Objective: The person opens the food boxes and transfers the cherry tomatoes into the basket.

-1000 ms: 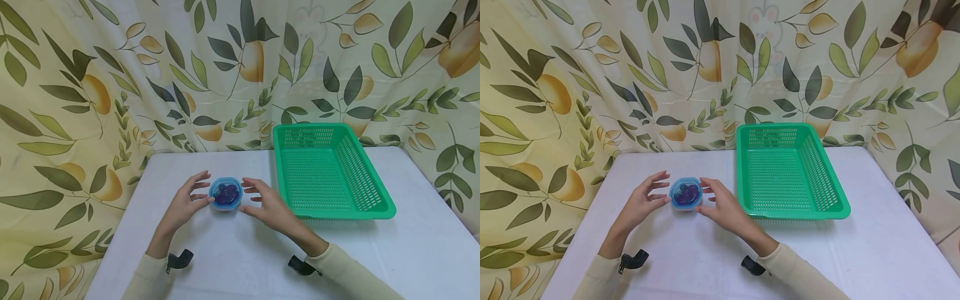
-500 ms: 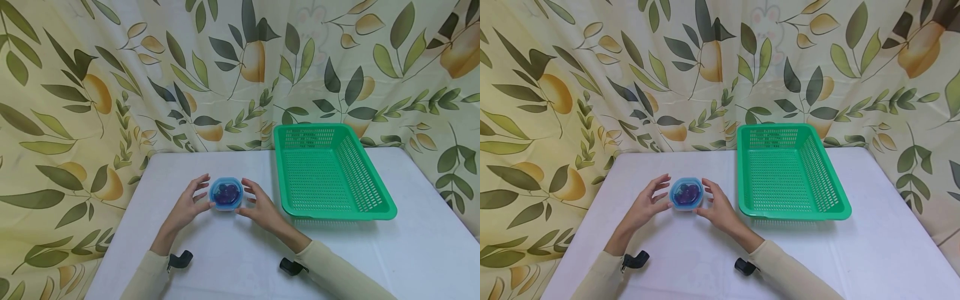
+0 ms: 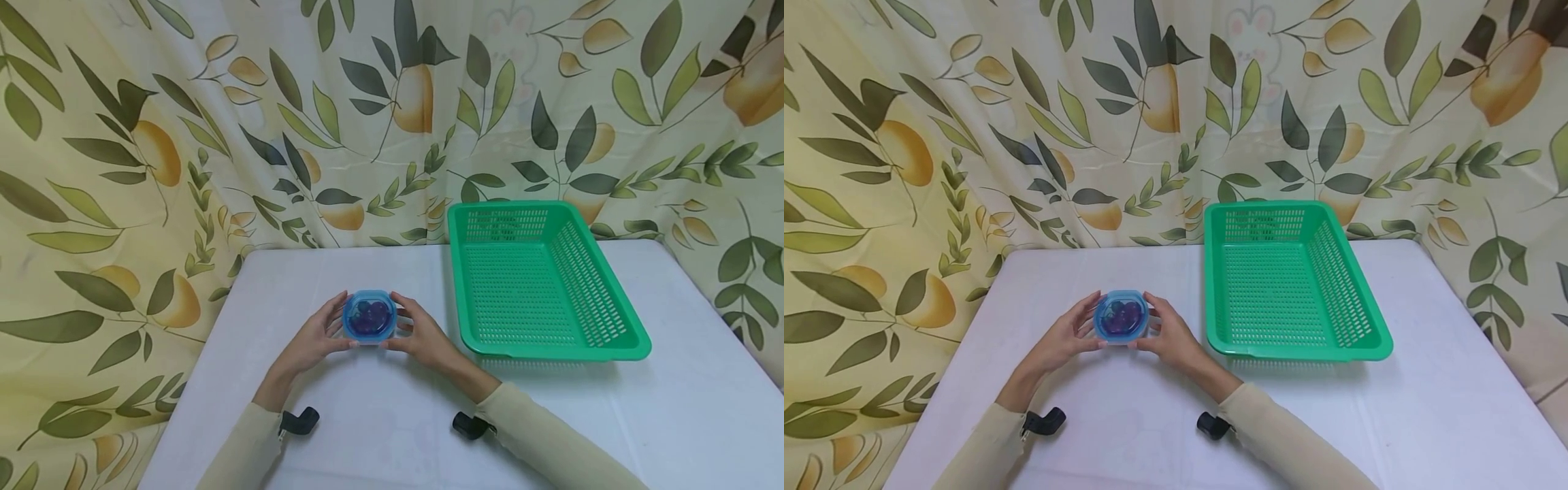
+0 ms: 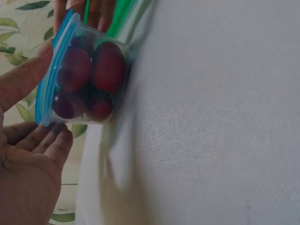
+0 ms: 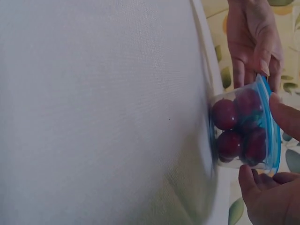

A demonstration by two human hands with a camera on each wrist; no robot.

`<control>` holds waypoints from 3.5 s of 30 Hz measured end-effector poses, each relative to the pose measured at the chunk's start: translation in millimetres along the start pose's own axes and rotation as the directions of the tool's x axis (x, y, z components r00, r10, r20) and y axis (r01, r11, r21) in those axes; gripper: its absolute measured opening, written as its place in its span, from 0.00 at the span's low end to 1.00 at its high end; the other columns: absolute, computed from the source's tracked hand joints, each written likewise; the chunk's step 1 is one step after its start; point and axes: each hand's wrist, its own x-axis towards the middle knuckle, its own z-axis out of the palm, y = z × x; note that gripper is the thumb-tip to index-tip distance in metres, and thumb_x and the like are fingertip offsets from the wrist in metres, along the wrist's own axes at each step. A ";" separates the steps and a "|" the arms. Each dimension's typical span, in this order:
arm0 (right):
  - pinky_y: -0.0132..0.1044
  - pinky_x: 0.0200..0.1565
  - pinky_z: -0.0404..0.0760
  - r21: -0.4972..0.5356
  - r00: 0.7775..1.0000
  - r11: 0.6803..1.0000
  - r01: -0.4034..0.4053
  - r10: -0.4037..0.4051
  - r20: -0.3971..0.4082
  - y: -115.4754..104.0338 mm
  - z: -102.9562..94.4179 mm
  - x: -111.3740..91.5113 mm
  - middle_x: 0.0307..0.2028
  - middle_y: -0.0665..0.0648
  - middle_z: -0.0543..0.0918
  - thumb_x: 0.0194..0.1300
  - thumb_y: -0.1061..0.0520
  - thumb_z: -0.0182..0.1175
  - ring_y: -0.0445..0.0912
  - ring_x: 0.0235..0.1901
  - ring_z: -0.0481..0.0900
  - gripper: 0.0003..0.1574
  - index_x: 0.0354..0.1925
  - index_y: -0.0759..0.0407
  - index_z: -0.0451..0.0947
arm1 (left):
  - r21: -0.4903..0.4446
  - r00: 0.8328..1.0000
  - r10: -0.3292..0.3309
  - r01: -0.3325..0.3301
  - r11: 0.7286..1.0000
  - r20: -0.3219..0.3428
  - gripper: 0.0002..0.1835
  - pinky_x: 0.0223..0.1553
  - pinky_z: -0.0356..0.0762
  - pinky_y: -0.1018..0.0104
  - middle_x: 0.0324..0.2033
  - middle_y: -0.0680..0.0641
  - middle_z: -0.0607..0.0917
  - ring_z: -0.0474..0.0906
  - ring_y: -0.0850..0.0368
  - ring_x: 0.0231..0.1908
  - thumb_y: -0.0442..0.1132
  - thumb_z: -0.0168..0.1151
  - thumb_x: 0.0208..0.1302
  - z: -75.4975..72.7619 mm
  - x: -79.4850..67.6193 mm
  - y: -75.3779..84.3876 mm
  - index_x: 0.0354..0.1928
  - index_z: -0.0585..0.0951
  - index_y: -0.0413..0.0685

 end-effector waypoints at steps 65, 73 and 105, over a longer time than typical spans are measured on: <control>0.51 0.62 0.79 -0.038 0.954 0.986 0.160 -0.165 -0.251 -10.0 1.5 16.7 0.51 0.56 0.80 0.66 0.72 0.63 0.51 0.57 0.79 0.22 0.55 0.56 0.84 | 0.005 0.958 0.159 -0.163 0.987 -0.238 0.24 0.60 0.76 0.73 0.63 0.44 0.79 0.73 0.47 0.66 0.35 0.67 0.66 -5.2 8.9 18.1 0.65 0.79 0.47; 0.39 0.54 0.84 0.005 0.940 0.992 0.128 -0.120 -0.321 -12.0 6.3 23.4 0.51 0.53 0.79 0.68 0.64 0.64 0.48 0.53 0.82 0.16 0.53 0.54 0.87 | 0.100 0.915 0.185 -0.160 0.982 -0.359 0.14 0.55 0.77 0.71 0.47 0.46 0.82 0.79 0.54 0.53 0.37 0.65 0.68 0.7 17.4 17.8 0.54 0.86 0.48; 0.34 0.49 0.85 0.290 0.914 0.952 0.095 0.032 -0.404 -8.4 8.4 56.3 0.55 0.58 0.77 0.69 0.61 0.64 0.50 0.50 0.82 0.32 0.70 0.51 0.72 | -0.262 0.932 -0.042 -0.058 0.963 -0.360 0.25 0.47 0.86 0.59 0.55 0.41 0.78 0.84 0.50 0.50 0.33 0.63 0.70 -10.3 49.8 28.9 0.68 0.75 0.51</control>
